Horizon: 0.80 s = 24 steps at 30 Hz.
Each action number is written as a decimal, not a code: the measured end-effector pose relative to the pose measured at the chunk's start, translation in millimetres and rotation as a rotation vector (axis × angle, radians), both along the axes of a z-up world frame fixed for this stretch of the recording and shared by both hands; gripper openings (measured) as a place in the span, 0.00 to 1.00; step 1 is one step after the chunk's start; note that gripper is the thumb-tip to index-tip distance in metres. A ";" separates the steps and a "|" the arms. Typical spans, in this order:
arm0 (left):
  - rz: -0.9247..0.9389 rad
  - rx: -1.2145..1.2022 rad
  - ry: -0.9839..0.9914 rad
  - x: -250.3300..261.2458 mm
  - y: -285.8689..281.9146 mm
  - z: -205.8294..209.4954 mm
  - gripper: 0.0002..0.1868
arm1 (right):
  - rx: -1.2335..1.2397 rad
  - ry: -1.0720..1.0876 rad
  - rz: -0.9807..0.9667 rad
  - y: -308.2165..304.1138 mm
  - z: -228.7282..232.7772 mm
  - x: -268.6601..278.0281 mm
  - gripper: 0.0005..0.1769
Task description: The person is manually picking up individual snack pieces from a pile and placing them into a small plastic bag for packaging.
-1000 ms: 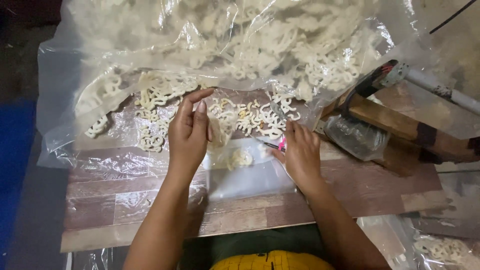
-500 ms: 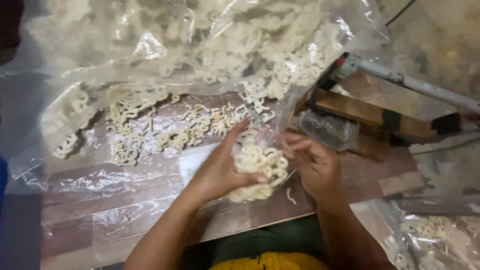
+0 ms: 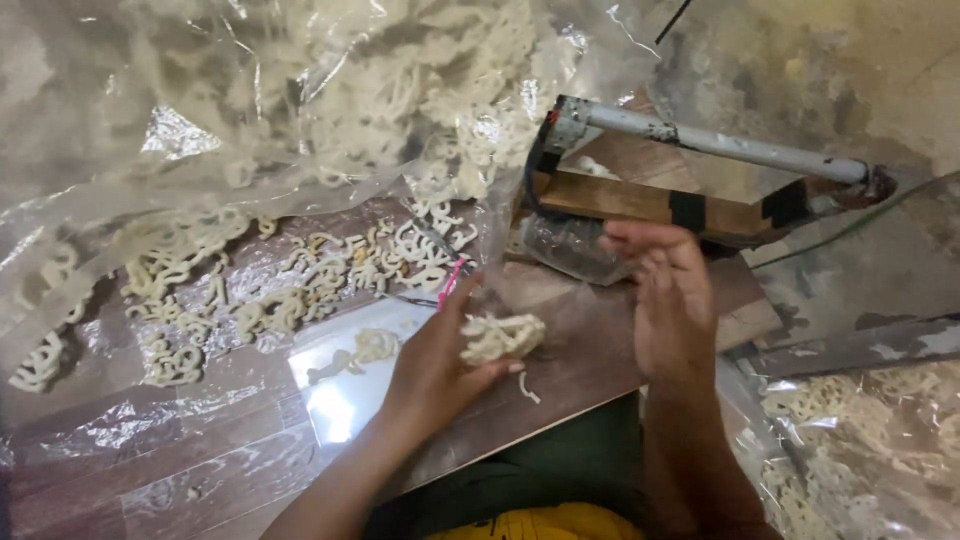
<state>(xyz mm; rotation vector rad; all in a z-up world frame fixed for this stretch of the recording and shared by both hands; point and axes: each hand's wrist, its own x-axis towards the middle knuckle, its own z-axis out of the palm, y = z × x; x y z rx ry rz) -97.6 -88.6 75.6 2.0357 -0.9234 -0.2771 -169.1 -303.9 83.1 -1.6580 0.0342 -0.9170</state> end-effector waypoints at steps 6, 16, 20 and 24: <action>-0.072 -0.156 0.163 7.2 -24.5 -22.8 0.58 | 0.164 0.304 0.023 -5.7 -45.7 -21.4 0.07; -0.018 -0.674 0.128 14.2 -59.5 -11.3 0.08 | -0.053 0.086 0.065 -54.5 -66.4 -27.3 0.09; 0.034 -0.595 0.107 18.7 -67.5 5.3 0.08 | -0.037 0.015 -0.039 -84.8 -76.4 -27.2 0.08; 0.064 -0.500 0.244 25.0 -77.1 21.0 0.09 | 0.170 0.037 -0.022 -78.2 -54.8 -23.6 0.09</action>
